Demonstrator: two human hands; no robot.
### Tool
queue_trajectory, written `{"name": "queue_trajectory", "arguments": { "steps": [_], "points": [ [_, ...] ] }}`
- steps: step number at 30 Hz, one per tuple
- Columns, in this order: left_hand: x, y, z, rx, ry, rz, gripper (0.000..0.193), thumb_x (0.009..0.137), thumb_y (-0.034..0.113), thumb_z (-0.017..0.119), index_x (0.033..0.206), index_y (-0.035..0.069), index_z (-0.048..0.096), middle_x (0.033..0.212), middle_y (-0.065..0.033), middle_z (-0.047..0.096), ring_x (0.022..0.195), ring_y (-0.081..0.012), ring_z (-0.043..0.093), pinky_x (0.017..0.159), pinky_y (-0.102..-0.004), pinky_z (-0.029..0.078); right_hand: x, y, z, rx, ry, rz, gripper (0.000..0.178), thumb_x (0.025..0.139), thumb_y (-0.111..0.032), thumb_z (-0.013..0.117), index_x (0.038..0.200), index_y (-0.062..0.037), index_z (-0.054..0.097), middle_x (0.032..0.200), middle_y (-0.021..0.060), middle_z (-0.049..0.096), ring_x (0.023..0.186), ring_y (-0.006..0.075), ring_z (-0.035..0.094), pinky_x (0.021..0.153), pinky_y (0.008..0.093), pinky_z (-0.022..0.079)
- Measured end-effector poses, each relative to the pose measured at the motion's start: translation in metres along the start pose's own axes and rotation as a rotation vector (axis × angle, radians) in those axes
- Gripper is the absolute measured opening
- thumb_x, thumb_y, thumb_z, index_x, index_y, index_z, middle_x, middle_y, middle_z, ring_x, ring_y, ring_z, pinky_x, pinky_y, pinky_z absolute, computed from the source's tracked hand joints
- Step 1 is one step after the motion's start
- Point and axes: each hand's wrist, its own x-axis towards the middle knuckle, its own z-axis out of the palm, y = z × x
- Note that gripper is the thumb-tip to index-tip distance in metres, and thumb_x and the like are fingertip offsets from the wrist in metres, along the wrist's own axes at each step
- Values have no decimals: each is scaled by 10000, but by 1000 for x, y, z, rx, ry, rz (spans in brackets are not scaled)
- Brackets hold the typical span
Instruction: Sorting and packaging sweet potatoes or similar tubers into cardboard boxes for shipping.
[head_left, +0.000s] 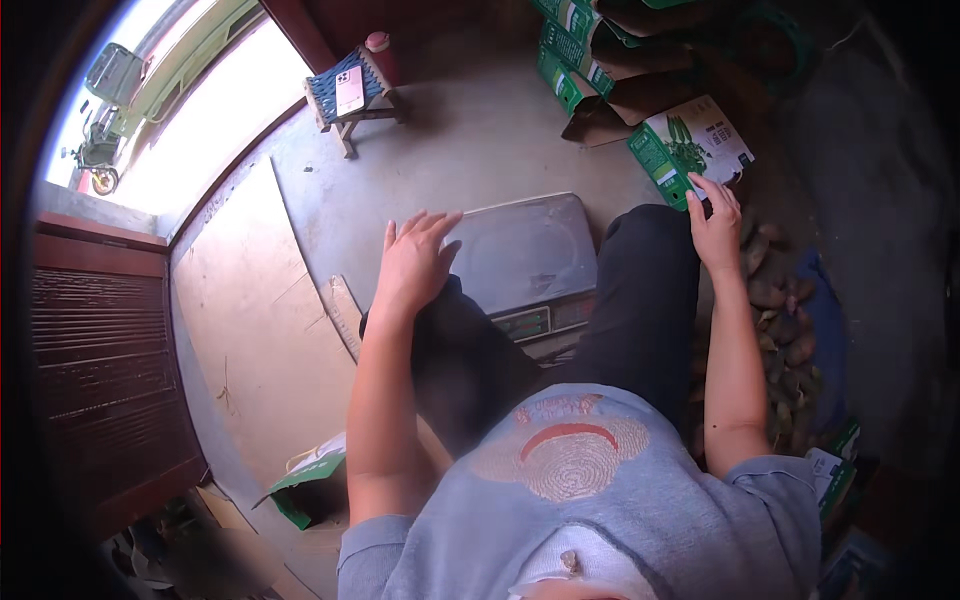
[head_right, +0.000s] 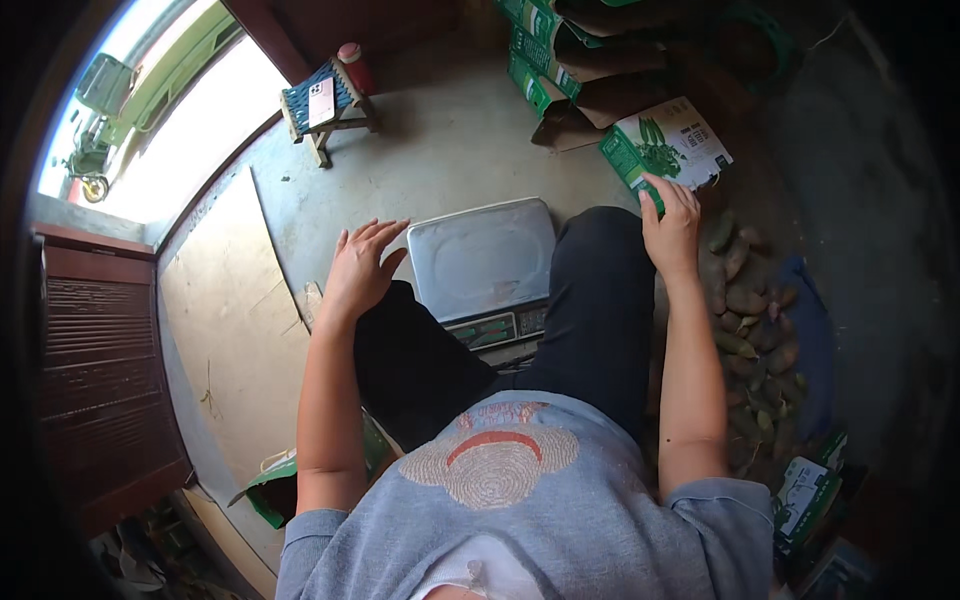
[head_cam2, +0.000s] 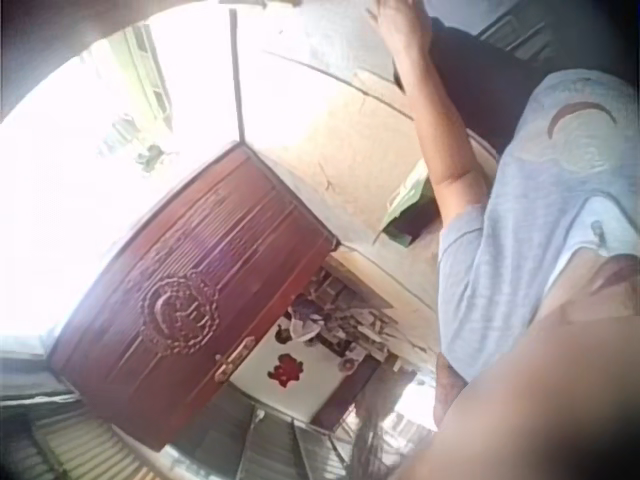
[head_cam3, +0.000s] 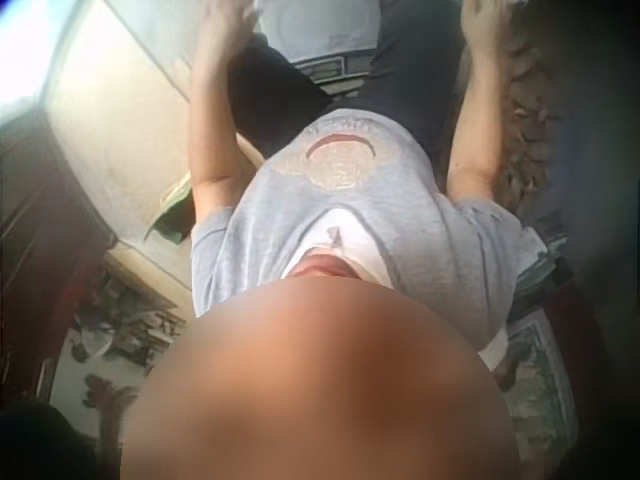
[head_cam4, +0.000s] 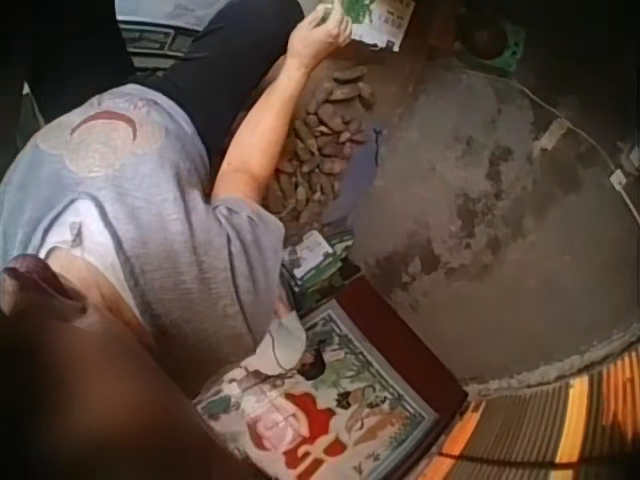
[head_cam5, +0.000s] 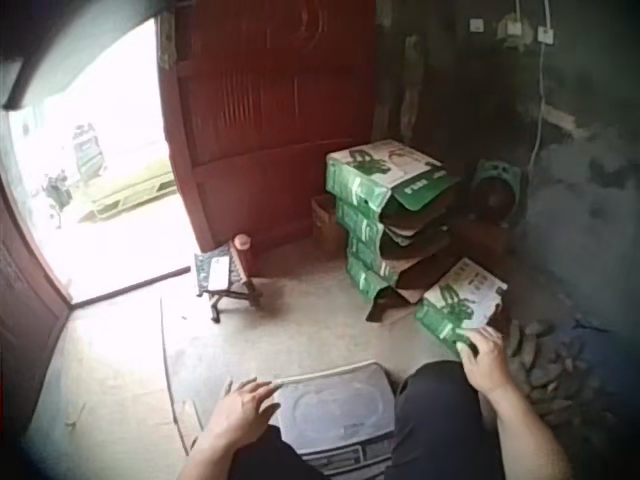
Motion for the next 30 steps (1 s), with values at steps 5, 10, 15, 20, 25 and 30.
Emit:
{"name": "queue_trajectory", "arguments": {
  "steps": [5, 10, 15, 20, 25, 30],
  "points": [
    [8, 21, -3, -30, -172, -63, 364, 974, 269, 668, 1326, 175, 672, 1273, -101, 701, 1235, -318, 628, 1176, -615, 325, -84, 114, 37, 191, -168, 457, 272, 928, -115, 686, 1192, -52, 697, 1115, 181, 730, 1026, 328, 716, 891, 414, 553],
    [21, 15, 17, -78, -223, -14, 382, 980, 263, 664, 1353, 180, 658, 1288, -112, 693, 1245, -326, 618, 1163, -625, 335, -220, 236, 106, 174, -396, 625, 284, 899, -158, 735, 1168, -70, 718, 1108, 173, 742, 1030, 316, 728, 869, 417, 579],
    [27, 18, 25, -84, -227, -100, 387, 978, 249, 670, 1359, 185, 657, 1295, -111, 693, 1261, -316, 614, 1160, -626, 340, -273, 249, 150, 191, -576, 618, 277, 922, -197, 694, 1177, -90, 723, 1101, 154, 745, 1004, 331, 726, 863, 435, 579],
    [49, 26, 42, -104, -274, -107, 383, 967, 226, 682, 1346, 171, 666, 1287, -119, 700, 1235, -336, 633, 1157, -607, 357, -270, 306, 174, 166, -684, 520, 336, 941, -223, 664, 1234, -60, 688, 1087, 128, 747, 952, 308, 726, 833, 401, 582],
    [56, 29, 47, -60, -242, -129, 361, 943, 175, 703, 1300, 127, 696, 1202, -164, 727, 1177, -354, 663, 1071, -478, 472, -194, 304, 188, 785, -259, 1266, 452, 926, -129, 682, 1350, -2, 591, 1149, 99, 698, 927, 182, 694, 785, 318, 568],
    [66, 27, 56, -21, -214, -94, 354, 951, 141, 702, 1303, 103, 697, 1198, -174, 735, 1143, -323, 700, 992, -406, 533, -119, 347, 197, 1036, 125, 1421, 499, 956, -120, 689, 1423, -49, 529, 1214, 87, 672, 1051, 214, 680, 934, 372, 550]
  ]
}}
